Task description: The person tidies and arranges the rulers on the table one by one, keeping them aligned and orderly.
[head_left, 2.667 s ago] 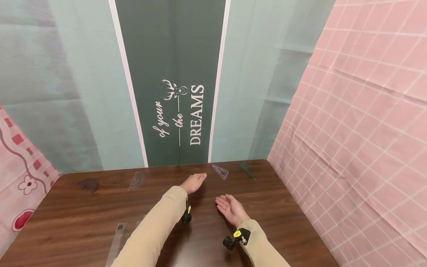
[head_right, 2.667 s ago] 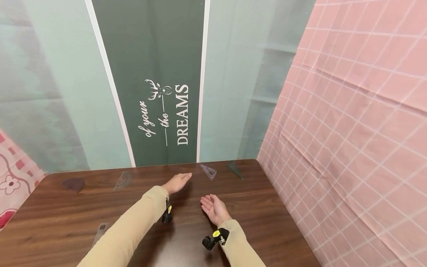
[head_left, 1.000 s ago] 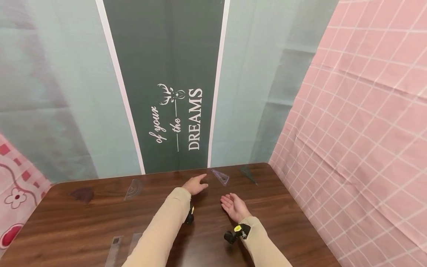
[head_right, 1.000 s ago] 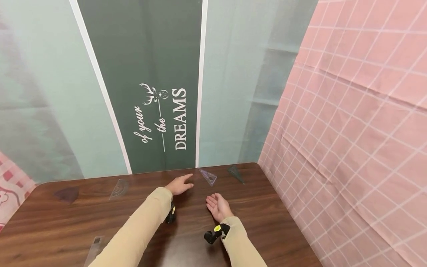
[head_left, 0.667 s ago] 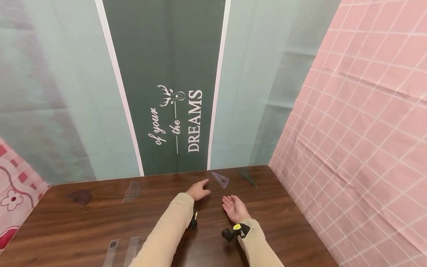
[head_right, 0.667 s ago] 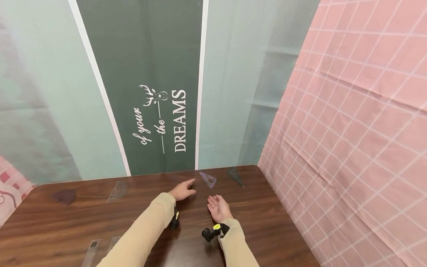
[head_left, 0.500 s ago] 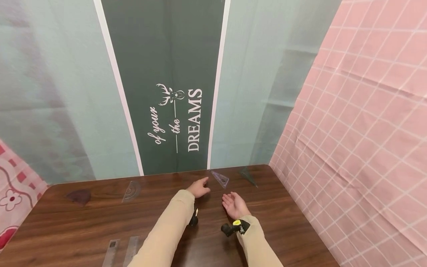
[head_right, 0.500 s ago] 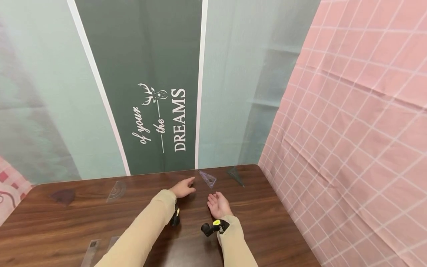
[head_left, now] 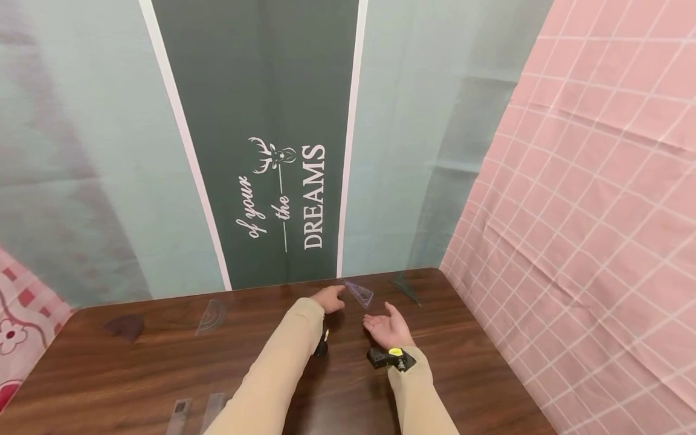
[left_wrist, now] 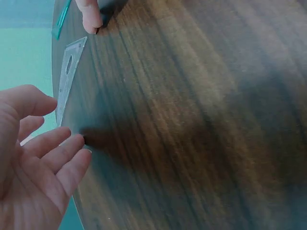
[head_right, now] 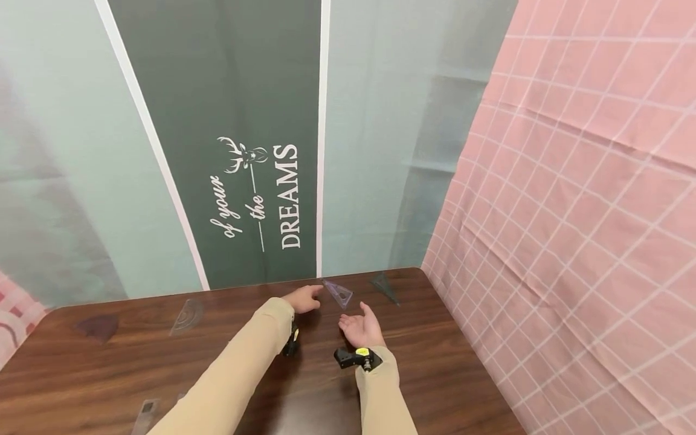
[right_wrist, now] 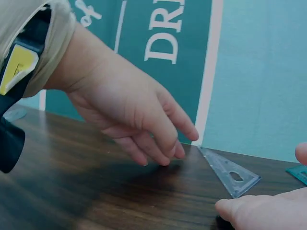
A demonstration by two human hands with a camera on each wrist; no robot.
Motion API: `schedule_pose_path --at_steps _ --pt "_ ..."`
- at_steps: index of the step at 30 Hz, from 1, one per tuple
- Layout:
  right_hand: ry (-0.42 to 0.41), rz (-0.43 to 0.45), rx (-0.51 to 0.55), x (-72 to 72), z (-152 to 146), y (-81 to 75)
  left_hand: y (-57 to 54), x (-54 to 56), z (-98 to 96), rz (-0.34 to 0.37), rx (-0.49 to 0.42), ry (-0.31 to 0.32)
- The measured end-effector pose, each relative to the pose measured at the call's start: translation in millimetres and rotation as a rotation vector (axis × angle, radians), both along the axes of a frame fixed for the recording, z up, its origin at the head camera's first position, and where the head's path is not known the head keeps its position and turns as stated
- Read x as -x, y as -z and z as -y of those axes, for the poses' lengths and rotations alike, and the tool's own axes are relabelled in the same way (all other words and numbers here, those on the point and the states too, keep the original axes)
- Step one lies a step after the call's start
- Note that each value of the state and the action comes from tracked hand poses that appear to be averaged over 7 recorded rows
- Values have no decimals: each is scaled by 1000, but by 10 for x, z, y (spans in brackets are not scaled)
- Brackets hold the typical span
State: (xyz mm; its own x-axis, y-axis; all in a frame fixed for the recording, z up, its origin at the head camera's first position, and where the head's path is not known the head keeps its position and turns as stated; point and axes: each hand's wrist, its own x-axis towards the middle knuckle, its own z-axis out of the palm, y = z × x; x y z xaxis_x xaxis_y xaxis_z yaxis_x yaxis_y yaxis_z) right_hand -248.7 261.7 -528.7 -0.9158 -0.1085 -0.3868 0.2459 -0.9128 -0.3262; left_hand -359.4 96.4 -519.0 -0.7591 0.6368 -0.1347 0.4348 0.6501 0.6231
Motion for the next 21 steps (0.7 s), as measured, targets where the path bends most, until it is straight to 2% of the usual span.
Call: schedule_pose_path --at_steps 5,12,16,21 --pt "30 22 117 56 -46 21 13 59 -76 -43 87 -3" --pt "93 38 217 115 -56 -10 55 150 -171 -162 261 17" --pt "124 45 222 131 -38 -41 72 142 -254 -230 386 -6" --pt "139 45 202 165 -32 -32 105 122 -354 -297 430 -23"
